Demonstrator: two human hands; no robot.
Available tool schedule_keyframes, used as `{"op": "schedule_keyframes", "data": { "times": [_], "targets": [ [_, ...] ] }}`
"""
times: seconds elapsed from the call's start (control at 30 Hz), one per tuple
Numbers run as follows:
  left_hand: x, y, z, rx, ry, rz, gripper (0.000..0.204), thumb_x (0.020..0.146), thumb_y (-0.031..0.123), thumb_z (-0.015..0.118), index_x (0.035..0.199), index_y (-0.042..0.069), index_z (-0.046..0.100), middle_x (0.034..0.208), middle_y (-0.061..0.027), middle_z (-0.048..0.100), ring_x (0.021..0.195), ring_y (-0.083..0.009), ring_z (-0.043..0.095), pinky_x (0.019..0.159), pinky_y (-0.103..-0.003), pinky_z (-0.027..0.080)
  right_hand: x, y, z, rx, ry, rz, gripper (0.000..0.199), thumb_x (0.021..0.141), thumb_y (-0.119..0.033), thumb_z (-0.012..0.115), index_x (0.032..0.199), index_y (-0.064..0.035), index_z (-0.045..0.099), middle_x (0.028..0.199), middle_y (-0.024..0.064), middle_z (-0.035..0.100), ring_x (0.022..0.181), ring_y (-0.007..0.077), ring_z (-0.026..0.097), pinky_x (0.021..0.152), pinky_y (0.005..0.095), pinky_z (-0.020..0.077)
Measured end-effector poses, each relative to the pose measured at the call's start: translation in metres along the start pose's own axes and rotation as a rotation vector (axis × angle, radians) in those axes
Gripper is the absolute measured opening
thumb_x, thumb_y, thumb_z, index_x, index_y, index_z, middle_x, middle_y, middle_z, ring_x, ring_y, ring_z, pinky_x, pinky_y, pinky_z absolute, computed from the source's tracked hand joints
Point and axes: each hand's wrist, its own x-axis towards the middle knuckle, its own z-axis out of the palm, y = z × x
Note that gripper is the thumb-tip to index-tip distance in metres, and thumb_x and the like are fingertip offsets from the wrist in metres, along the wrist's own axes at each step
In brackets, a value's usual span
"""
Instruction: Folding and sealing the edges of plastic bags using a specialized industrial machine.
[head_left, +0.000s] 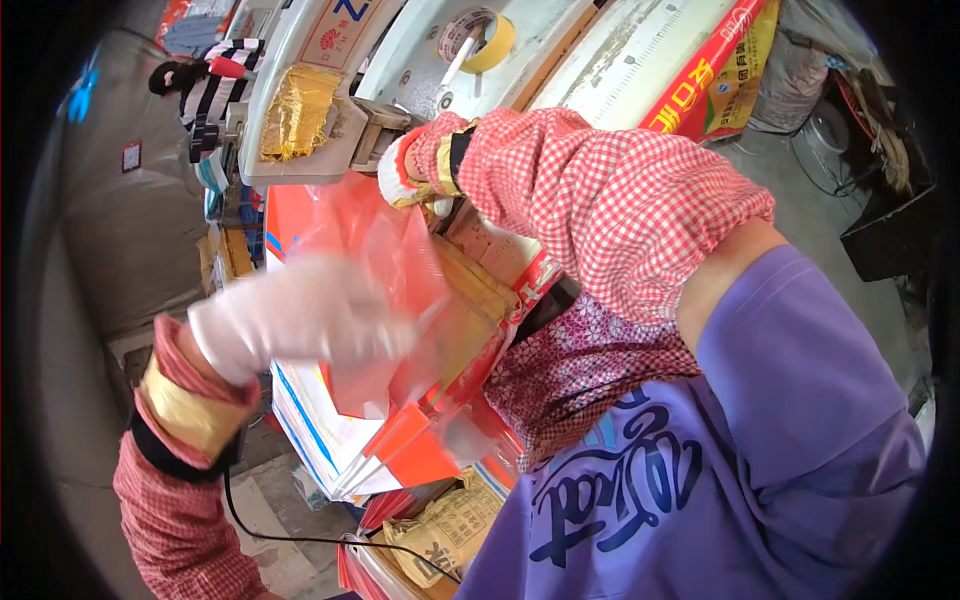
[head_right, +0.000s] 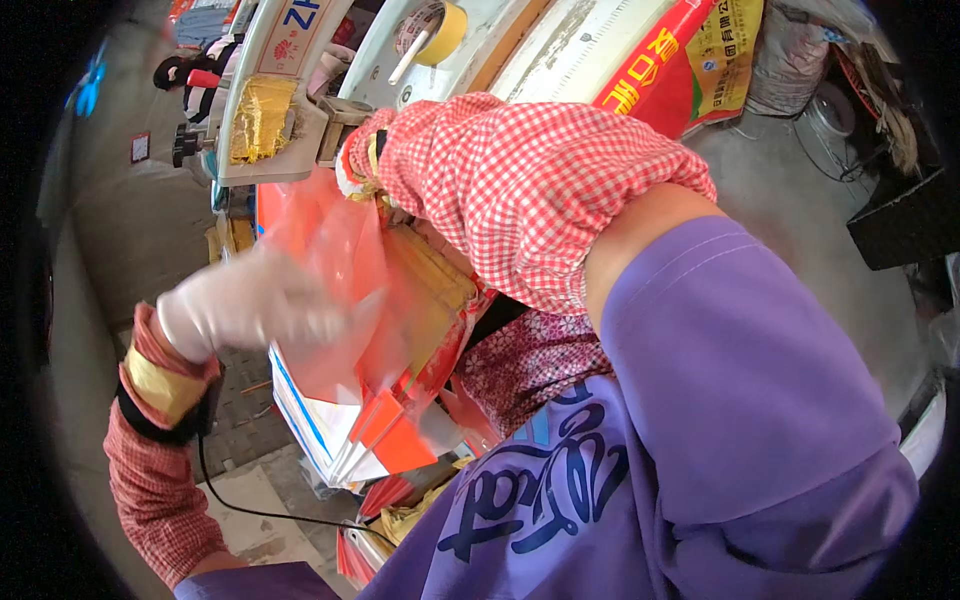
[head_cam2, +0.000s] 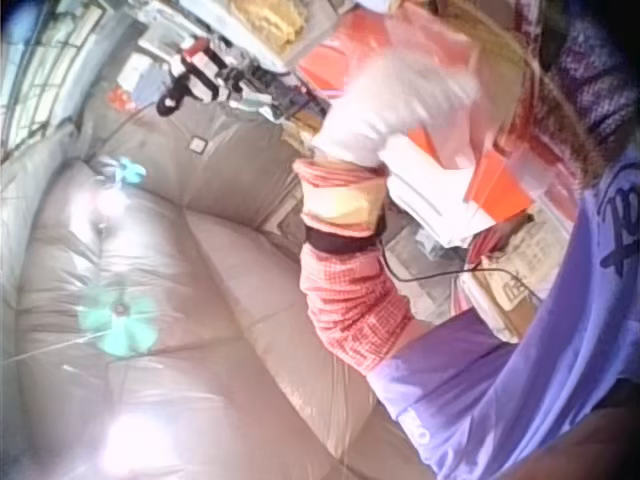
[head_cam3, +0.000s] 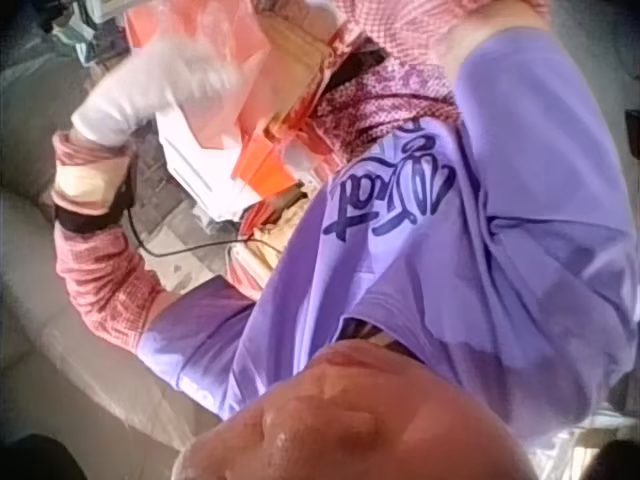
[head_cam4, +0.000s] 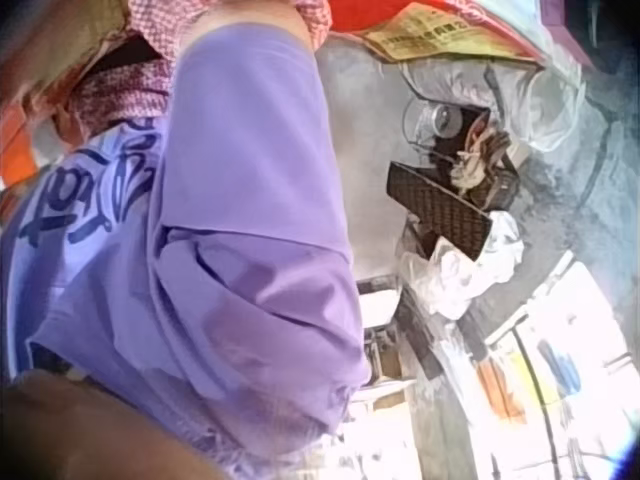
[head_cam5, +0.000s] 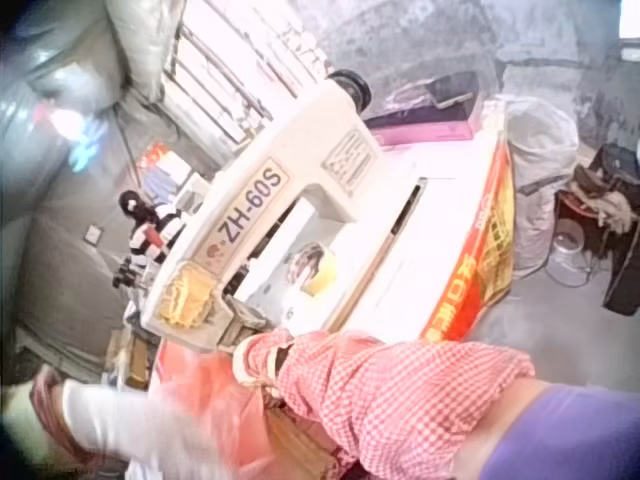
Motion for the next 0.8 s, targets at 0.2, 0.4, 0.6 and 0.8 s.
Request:
{"op": "schedule_keyframes", "data": {
  "times": [0.2, 0.4, 0.6, 0.8],
  "targets": [
    [-0.063, 0.08, 0.047, 0.161, -0.511, -0.313, 0.02, 0.074, 0.027, 0.061, 0.062, 0.013, 0.068, 0.061, -0.0036, 0.061, 0.057, -0.0274, 0.061, 0.05, -0.038, 0.045, -0.007, -0.023, -0.006, 0.134, 0.078, 0.083, 0.021, 0.074, -0.019, 0.065, 0.09, -0.0084, 0.072, 0.083, 0.0124, 0.069, 0.079, 0.0271, 0.068, 0.066, 0.0409, 0.0542],
    [0.018, 0.116, 0.068, 0.025, -0.175, 0.063, 0.013, 0.059, 0.017, 0.065, 0.058, 0.005, 0.062, 0.06, -0.0093, 0.058, 0.06, -0.0294, 0.06, 0.051, -0.039, 0.046, -0.056, -0.101, 0.006, 0.485, 0.348, 0.244, 0.023, 0.077, -0.023, 0.06, 0.091, -0.0102, 0.073, 0.081, 0.0121, 0.069, 0.078, 0.0239, 0.069, 0.065, 0.0421, 0.0543],
    [0.039, 0.116, 0.066, 0.15, -0.22, 0.213, 0.014, 0.066, 0.021, 0.062, 0.061, 0.01, 0.068, 0.061, -0.0088, 0.063, 0.061, -0.0275, 0.061, 0.055, -0.039, 0.048, -0.073, -0.161, 0.041, 0.237, 0.718, 0.873, 0.037, 0.082, -0.013, 0.051, 0.116, -0.0006, 0.057, 0.077, 0.0127, 0.061, 0.062, 0.0263, 0.06, 0.055, 0.04, 0.0496],
    [0.024, 0.095, 0.07, 0.01, 0.03, 0.191, 0.015, 0.07, 0.024, 0.063, 0.062, 0.012, 0.066, 0.061, -0.0052, 0.061, 0.063, -0.0262, 0.063, 0.051, -0.037, 0.048, -0.057, -0.105, 0.021, 0.54, 0.333, 0.647, 0.027, 0.087, -0.02, 0.056, 0.106, -0.0035, 0.065, 0.088, 0.0158, 0.068, 0.083, 0.0306, 0.068, 0.067, 0.0396, 0.054]
  ]
}}
